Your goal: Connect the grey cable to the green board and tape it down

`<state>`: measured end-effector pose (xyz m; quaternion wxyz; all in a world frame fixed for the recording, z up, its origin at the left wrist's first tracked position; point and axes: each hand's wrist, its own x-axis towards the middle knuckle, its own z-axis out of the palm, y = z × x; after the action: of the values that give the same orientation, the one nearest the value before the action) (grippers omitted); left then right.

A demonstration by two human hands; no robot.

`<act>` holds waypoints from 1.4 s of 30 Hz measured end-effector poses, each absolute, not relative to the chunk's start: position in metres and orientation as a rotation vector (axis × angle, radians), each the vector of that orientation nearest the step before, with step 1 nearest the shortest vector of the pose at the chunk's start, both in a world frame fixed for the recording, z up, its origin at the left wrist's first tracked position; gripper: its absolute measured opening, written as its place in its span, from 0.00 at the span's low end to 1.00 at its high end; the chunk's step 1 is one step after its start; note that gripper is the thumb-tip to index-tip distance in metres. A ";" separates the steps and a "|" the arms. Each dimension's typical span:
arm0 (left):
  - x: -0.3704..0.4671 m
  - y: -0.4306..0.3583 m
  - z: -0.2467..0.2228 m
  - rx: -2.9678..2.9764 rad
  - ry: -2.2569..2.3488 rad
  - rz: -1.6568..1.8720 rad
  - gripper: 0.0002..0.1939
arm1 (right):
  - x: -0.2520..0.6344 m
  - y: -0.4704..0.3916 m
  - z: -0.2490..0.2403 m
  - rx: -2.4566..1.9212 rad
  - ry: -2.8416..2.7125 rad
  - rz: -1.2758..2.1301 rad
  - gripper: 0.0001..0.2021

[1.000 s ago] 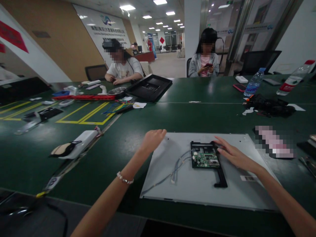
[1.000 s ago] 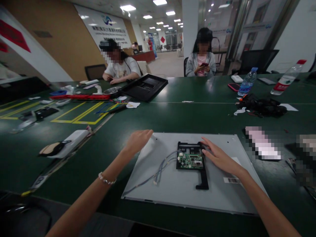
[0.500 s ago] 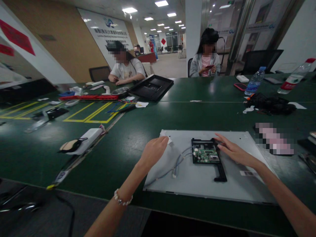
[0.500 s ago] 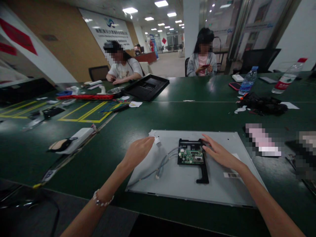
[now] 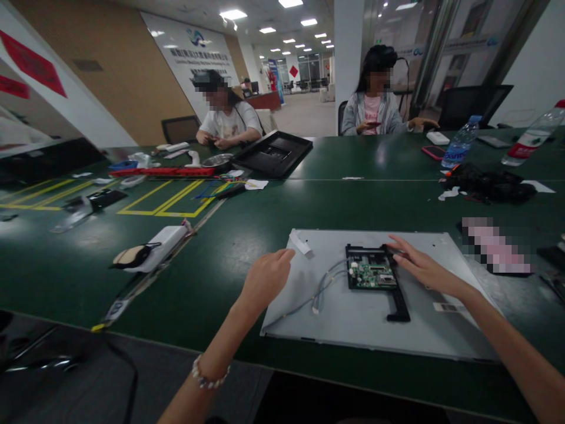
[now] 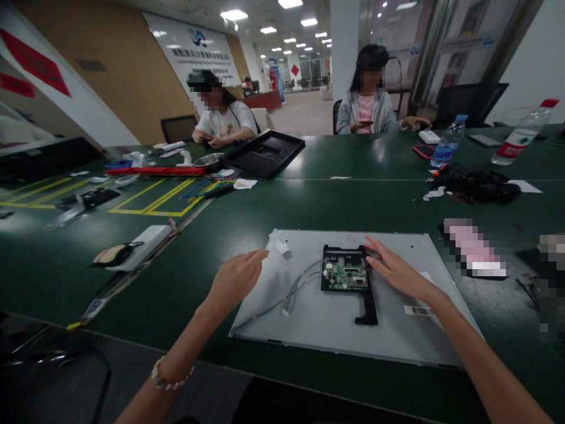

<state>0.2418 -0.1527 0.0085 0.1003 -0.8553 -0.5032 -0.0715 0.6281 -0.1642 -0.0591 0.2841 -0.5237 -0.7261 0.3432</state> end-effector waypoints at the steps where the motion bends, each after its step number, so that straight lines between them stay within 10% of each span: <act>1: 0.244 -0.147 0.010 -2.527 -1.516 -0.216 0.15 | 0.628 -0.164 -0.059 -1.400 -1.944 0.910 0.30; 42: 0.248 -0.100 -0.031 -2.612 -1.566 -0.340 0.12 | 0.433 -0.086 -0.027 -1.127 -2.542 0.160 0.13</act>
<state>0.2477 -0.0998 -0.0314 0.0384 -0.8518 -0.5106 -0.1107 0.4325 -0.0862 -0.0274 0.1772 -0.3982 -0.8983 0.0566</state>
